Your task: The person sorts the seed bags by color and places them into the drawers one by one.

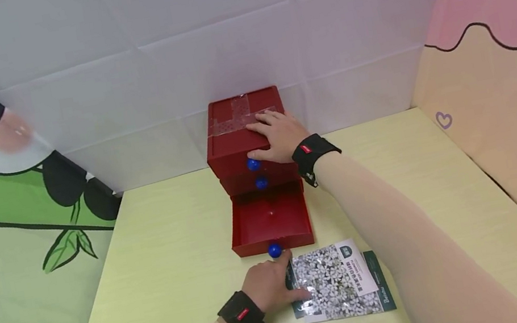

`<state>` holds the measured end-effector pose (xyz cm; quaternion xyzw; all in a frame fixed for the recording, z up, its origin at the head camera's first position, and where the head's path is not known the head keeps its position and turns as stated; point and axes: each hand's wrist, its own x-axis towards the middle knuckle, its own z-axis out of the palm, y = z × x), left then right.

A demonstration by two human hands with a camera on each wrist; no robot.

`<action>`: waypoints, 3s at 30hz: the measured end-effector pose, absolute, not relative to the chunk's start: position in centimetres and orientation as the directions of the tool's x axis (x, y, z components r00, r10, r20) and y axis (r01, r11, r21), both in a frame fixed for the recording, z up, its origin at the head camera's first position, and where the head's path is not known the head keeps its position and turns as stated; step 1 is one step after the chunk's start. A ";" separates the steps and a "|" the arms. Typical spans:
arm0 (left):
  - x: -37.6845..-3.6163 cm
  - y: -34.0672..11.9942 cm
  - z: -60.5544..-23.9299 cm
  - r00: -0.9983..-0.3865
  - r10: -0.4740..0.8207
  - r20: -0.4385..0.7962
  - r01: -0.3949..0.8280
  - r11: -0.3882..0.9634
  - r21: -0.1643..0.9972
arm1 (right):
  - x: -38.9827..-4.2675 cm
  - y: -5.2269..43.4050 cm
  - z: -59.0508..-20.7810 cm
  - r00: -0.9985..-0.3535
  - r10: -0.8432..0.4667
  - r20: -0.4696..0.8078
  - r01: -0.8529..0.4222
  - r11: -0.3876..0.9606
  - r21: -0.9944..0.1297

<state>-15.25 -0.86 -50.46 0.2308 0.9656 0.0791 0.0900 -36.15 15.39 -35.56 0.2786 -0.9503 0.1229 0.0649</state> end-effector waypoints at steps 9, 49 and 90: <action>-15.2 -0.6 -50.8 -0.877 0.464 -0.123 0.446 0.882 0.148 | -35.9 15.3 -35.3 -0.840 -0.507 0.190 -0.539 0.817 -0.205; -14.8 -2.8 -48.5 -0.919 0.387 0.073 0.323 0.635 0.701 | -36.1 15.4 -35.7 -0.832 -0.514 0.208 -0.552 0.807 -0.212; -16.8 -5.9 -43.9 -0.898 0.399 0.186 0.390 0.528 0.754 | -35.9 15.3 -35.4 -0.849 -0.493 0.190 -0.526 0.821 -0.220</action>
